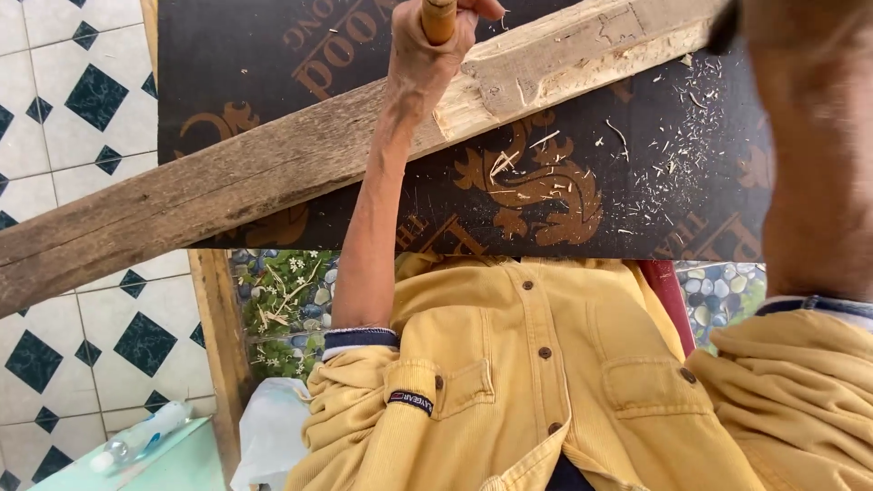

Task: The person uses a chisel and hammer to carve a rectangular notch into a wooden plank. They repeatedly position the chisel and strike it with the hammer to remove wood shavings, gradually deepening the cut.

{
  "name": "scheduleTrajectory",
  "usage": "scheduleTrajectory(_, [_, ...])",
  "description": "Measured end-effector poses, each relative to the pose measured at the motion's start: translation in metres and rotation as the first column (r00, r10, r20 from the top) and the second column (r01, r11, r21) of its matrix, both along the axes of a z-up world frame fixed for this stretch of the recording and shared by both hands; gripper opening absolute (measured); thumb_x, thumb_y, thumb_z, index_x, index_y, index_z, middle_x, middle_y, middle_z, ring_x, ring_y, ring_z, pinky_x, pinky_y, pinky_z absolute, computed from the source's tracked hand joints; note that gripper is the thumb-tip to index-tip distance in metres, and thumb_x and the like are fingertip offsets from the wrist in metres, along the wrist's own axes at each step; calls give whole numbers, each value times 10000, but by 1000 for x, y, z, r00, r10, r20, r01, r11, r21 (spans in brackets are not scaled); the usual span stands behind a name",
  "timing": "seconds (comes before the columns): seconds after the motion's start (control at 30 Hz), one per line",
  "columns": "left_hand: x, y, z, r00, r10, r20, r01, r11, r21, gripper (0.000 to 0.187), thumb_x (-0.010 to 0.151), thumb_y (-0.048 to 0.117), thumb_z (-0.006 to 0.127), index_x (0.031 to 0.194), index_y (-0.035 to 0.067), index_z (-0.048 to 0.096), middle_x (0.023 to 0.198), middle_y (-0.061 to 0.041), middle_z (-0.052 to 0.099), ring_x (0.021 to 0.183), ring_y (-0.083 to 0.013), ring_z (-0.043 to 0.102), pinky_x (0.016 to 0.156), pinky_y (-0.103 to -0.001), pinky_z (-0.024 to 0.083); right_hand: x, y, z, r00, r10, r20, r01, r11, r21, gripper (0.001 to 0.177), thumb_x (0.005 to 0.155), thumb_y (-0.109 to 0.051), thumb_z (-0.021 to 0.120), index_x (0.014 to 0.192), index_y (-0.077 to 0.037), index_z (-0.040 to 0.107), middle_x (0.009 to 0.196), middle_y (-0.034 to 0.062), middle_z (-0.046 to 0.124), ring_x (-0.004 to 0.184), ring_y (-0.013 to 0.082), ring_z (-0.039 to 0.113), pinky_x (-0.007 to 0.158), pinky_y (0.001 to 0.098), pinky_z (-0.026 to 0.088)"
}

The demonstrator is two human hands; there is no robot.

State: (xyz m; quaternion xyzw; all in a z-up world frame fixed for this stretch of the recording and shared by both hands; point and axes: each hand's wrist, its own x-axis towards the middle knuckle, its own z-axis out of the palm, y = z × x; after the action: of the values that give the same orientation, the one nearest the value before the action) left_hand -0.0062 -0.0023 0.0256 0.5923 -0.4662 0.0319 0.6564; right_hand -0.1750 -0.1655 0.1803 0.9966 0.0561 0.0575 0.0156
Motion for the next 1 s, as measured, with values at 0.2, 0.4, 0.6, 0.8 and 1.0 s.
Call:
scheduleTrajectory(0.2, [-5,3,0,975,149,166,-170,979,115,96,1025,-2,629,1039,58,702,953,-63,811,723,-141,794,561,-204,690,-11,-7,-10,994,61,88,-67,996,65,170,1269,-153,465,1247,-7,550,842,83,460,562,164,355,467,334,335])
scheduleTrajectory(0.4, [-3,40,-13,973,21,-231,-48,992,-115,165,994,4,624,1111,54,729,931,-80,771,576,-112,608,462,-215,512,-39,-31,-57,991,9,136,-65,907,416,337,1286,-288,444,1114,-11,532,684,20,413,446,141,339,385,318,335])
scheduleTrajectory(0.6, [-18,101,-12,896,-131,-424,-52,918,-393,110,1097,123,635,1183,79,687,676,12,406,539,-119,357,494,-292,319,-94,-46,-134,990,-137,15,106,828,551,384,1233,-323,402,946,-71,436,670,-4,393,438,113,301,339,307,300])
scheduleTrajectory(0.8, [-14,74,-11,925,-119,-362,-38,917,-397,127,1106,141,665,1223,91,683,692,10,430,528,-106,346,474,-276,319,-140,-61,-170,926,-293,-236,376,742,555,384,1183,-372,440,1007,-44,532,656,23,466,439,139,368,361,322,326])
scheduleTrajectory(1.0, [2,45,-50,929,-66,-364,-56,947,-316,206,1052,155,759,1218,32,751,793,-86,708,502,-156,497,415,-291,407,-149,-72,-190,907,-340,-247,419,681,601,501,1178,-488,400,993,-44,541,737,70,559,504,154,451,409,322,385])
